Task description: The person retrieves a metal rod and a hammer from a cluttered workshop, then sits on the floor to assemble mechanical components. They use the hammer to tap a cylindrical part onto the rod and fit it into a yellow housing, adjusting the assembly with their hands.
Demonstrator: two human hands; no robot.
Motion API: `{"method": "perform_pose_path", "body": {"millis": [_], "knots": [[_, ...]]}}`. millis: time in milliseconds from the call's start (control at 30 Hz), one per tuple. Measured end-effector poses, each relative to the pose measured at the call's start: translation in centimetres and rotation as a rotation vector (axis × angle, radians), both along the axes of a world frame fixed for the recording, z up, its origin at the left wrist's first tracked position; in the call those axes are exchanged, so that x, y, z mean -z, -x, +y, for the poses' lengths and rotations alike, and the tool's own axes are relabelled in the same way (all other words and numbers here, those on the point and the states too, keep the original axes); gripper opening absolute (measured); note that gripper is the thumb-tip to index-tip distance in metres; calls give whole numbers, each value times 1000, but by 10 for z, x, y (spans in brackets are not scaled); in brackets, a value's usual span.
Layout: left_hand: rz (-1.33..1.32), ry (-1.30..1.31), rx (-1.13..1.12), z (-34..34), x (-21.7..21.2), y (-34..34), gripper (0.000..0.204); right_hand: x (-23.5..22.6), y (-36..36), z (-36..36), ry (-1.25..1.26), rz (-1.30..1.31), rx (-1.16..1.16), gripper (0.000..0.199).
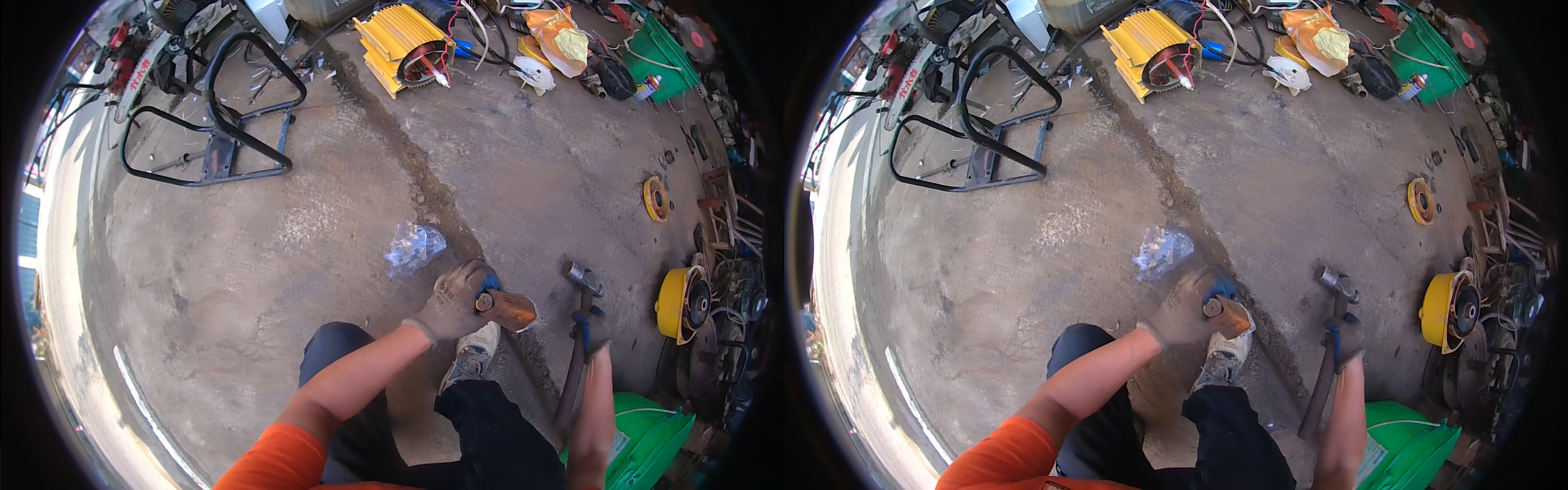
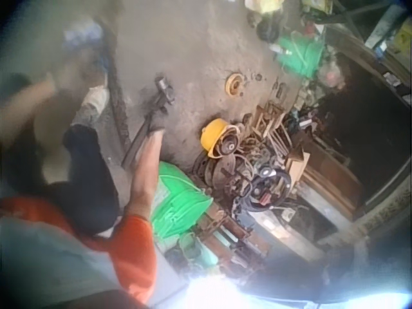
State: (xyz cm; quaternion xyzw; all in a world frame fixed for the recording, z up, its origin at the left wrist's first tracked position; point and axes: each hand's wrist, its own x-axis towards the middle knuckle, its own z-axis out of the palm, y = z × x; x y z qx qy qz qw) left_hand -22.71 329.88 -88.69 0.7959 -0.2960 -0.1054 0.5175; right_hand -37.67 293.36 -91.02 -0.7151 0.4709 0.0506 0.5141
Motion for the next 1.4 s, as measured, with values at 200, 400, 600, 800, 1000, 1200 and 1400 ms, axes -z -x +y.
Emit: {"method": "perform_pose_path", "body": {"millis": [200, 400, 600, 800, 1000, 1200, 1400], "knots": [[121, -29, -39, 0, -9, -5, 52, -192, -6, 123, 21, -320, -69, 33], [92, 20, -26, -3, -6, -6, 54, -306, -10, 197, 219, -146, -456, 41], [99, 23, 0, -4, -7, -3, 49, -303, -36, 223, 528, 105, -730, 41], [119, -8, -45, 19, -4, -3, 49, -383, -41, 242, 480, -306, -435, 40], [136, 43, -7, -6, -9, -3, 48, -462, -18, 192, 712, -934, -535, 33], [203, 23, 18, 8, -8, -4, 45, -267, -36, 223, 469, -152, -612, 13], [234, 14, -108, 11, -8, -9, 39, -211, -5, 171, -95, -148, -198, 22]]}}
